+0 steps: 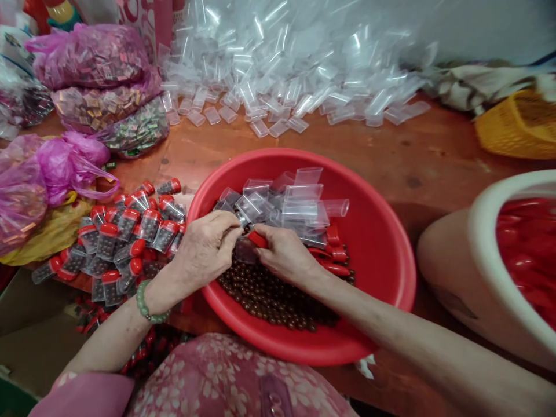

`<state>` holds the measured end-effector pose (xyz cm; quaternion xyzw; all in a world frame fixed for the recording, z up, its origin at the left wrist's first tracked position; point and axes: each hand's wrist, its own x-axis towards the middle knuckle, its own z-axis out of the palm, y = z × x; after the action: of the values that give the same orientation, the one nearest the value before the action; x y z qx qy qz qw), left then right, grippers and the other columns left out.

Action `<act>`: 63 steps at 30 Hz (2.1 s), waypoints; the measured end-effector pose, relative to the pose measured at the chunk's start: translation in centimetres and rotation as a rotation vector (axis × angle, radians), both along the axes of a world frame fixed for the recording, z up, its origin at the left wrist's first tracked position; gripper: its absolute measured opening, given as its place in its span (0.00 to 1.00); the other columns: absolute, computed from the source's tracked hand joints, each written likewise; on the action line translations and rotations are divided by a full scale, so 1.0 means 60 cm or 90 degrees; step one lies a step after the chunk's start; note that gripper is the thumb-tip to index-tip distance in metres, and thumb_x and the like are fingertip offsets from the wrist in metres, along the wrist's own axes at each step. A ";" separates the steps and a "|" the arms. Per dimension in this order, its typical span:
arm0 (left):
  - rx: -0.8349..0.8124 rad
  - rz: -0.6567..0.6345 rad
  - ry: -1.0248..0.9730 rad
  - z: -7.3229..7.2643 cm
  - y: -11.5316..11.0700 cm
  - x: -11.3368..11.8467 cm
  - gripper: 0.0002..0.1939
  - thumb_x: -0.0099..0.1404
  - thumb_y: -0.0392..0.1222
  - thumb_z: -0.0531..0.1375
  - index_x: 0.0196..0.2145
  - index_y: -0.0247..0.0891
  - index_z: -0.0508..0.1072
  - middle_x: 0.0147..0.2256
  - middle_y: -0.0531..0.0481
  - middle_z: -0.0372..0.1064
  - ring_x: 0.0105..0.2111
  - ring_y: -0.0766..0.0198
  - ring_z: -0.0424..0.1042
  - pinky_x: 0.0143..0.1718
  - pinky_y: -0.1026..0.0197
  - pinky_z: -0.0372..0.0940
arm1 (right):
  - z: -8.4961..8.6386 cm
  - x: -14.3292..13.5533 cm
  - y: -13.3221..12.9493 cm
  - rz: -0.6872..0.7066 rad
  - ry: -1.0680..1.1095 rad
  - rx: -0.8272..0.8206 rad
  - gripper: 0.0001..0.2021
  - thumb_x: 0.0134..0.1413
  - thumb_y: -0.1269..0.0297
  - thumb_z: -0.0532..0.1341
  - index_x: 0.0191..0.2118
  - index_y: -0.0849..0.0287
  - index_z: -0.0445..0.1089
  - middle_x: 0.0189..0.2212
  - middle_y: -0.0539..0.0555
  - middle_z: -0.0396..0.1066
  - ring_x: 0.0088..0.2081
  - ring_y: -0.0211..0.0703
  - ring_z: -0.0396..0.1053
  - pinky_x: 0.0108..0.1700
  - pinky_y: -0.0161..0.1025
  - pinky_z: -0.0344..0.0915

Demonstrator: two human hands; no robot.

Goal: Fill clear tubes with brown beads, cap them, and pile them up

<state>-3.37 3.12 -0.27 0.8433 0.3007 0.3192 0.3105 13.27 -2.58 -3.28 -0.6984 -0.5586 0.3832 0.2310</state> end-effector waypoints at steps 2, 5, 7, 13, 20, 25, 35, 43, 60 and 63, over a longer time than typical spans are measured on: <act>-0.011 -0.019 0.024 0.000 0.000 0.001 0.06 0.64 0.31 0.55 0.34 0.32 0.73 0.35 0.45 0.75 0.36 0.63 0.73 0.41 0.60 0.68 | -0.007 -0.006 -0.004 -0.002 -0.015 -0.027 0.06 0.45 0.67 0.56 0.22 0.56 0.58 0.20 0.48 0.61 0.27 0.39 0.58 0.32 0.36 0.53; -0.037 -0.046 0.058 0.000 -0.001 0.002 0.09 0.65 0.31 0.53 0.33 0.32 0.72 0.35 0.44 0.74 0.35 0.63 0.72 0.40 0.60 0.67 | -0.016 -0.012 -0.015 0.023 -0.001 -0.093 0.07 0.45 0.68 0.57 0.21 0.56 0.58 0.20 0.47 0.61 0.26 0.38 0.58 0.31 0.35 0.52; -0.041 -0.063 0.077 0.000 -0.002 0.003 0.10 0.66 0.31 0.52 0.32 0.31 0.72 0.34 0.43 0.73 0.35 0.63 0.72 0.40 0.59 0.67 | -0.020 -0.013 -0.021 0.041 0.021 -0.151 0.09 0.44 0.69 0.58 0.20 0.57 0.58 0.18 0.46 0.59 0.25 0.36 0.56 0.29 0.35 0.51; -0.027 -0.099 0.118 0.000 -0.003 0.004 0.12 0.67 0.32 0.51 0.32 0.32 0.73 0.34 0.44 0.73 0.36 0.62 0.71 0.40 0.59 0.66 | -0.021 -0.004 -0.024 0.030 0.124 -0.356 0.11 0.43 0.72 0.60 0.19 0.58 0.56 0.14 0.42 0.51 0.17 0.30 0.48 0.21 0.32 0.45; -0.095 -0.261 0.136 0.023 0.006 -0.012 0.11 0.68 0.38 0.53 0.36 0.32 0.74 0.35 0.44 0.74 0.37 0.61 0.71 0.43 0.58 0.65 | -0.023 0.000 -0.022 0.011 0.288 -0.546 0.07 0.57 0.66 0.60 0.30 0.60 0.63 0.16 0.41 0.55 0.14 0.27 0.49 0.17 0.29 0.48; -0.100 -0.419 0.236 0.039 0.001 -0.027 0.26 0.56 0.51 0.66 0.48 0.35 0.72 0.48 0.41 0.69 0.48 0.54 0.67 0.49 0.54 0.64 | -0.018 0.007 -0.016 0.023 0.381 -0.552 0.14 0.61 0.57 0.58 0.47 0.62 0.67 0.40 0.53 0.70 0.35 0.37 0.70 0.34 0.38 0.70; -0.187 -0.256 0.169 0.043 -0.027 -0.013 0.11 0.66 0.41 0.58 0.44 0.38 0.76 0.48 0.43 0.65 0.49 0.62 0.67 0.51 0.59 0.63 | 0.011 0.013 -0.013 0.018 0.449 -0.352 0.12 0.44 0.58 0.58 0.22 0.55 0.53 0.11 0.38 0.45 0.12 0.27 0.39 0.15 0.30 0.40; -0.295 -0.235 -0.025 0.045 -0.042 -0.019 0.13 0.66 0.36 0.58 0.48 0.36 0.73 0.50 0.43 0.71 0.53 0.62 0.68 0.56 0.59 0.62 | 0.031 0.033 -0.028 0.075 0.254 -0.174 0.15 0.44 0.54 0.65 0.25 0.58 0.61 0.22 0.45 0.59 0.26 0.34 0.54 0.27 0.33 0.52; -0.588 -0.074 -0.136 0.046 -0.039 -0.015 0.14 0.59 0.35 0.61 0.44 0.36 0.74 0.41 0.46 0.76 0.42 0.62 0.74 0.47 0.58 0.67 | 0.031 0.028 -0.056 0.266 -0.083 -0.101 0.07 0.61 0.62 0.51 0.39 0.58 0.63 0.34 0.55 0.70 0.35 0.44 0.67 0.38 0.39 0.60; -0.680 -0.040 -0.185 0.043 -0.037 -0.014 0.17 0.57 0.33 0.63 0.46 0.36 0.72 0.39 0.46 0.76 0.39 0.63 0.75 0.45 0.58 0.67 | 0.030 0.018 -0.061 0.295 -0.188 -0.163 0.05 0.58 0.64 0.56 0.38 0.59 0.63 0.36 0.58 0.72 0.37 0.48 0.70 0.38 0.40 0.60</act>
<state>-4.21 0.88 2.30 0.5242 0.3493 0.2259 0.7431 14.33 -6.27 -1.49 -0.6242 -0.6775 0.3874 -0.0365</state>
